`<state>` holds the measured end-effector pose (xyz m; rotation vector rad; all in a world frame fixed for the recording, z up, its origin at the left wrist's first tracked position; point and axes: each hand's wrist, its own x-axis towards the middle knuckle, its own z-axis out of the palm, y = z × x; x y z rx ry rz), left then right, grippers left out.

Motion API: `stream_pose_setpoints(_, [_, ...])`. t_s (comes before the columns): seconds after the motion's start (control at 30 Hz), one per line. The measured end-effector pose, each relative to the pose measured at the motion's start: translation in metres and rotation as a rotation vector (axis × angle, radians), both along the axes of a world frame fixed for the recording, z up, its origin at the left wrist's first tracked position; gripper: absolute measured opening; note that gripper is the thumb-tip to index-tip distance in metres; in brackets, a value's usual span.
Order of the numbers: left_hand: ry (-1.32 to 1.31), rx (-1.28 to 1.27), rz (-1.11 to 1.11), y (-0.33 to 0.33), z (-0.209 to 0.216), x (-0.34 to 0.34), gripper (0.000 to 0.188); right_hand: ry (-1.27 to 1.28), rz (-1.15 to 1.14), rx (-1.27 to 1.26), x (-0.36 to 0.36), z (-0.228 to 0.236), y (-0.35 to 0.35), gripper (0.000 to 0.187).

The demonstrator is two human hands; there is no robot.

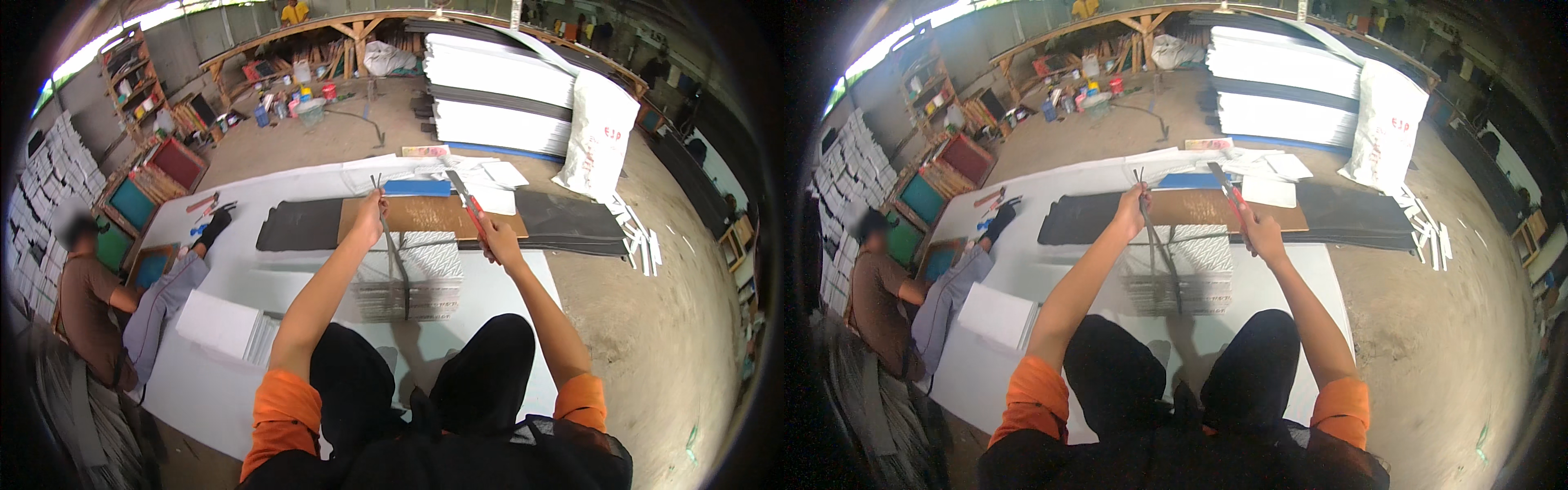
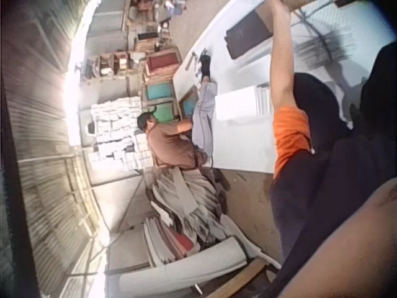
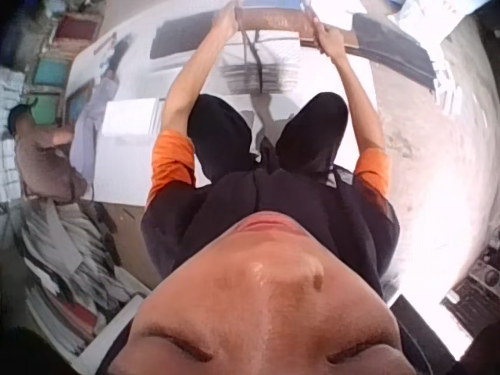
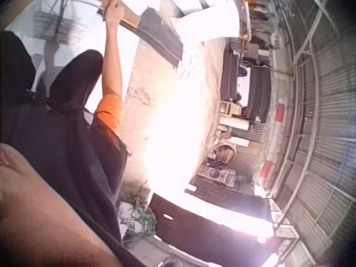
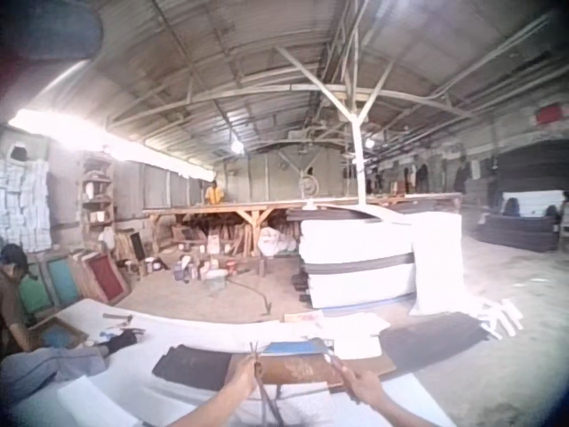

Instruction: The person stacks white rectangular boards on a table and secures them with a black strap. They then use a utility knife to cut the strap and place a blue sheet on top of the stack. The person also handles a large curved white board, placing it on the table.

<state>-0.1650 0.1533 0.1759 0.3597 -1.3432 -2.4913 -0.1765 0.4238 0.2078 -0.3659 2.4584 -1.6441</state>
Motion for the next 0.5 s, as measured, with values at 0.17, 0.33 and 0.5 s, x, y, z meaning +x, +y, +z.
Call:
stream_pose_setpoints(0.17, [-0.052, 0.073, 0.113, 0.027, -0.002, -0.032, 0.016, -0.110, -0.055, -0.029, -0.019, -0.044, 0.021, 0.043])
stream_pose_setpoints(0.33, [-0.085, 0.223, 0.173, 0.039, -0.012, -0.068, 0.016, -0.262, -0.086, -0.037, -0.063, -0.144, 0.035, 0.036])
stream_pose_setpoints(0.5, [-0.150, 0.375, 0.329, 0.036, -0.058, -0.109, 0.013, -0.295, -0.123, 0.108, -0.077, -0.251, 0.034, 0.032])
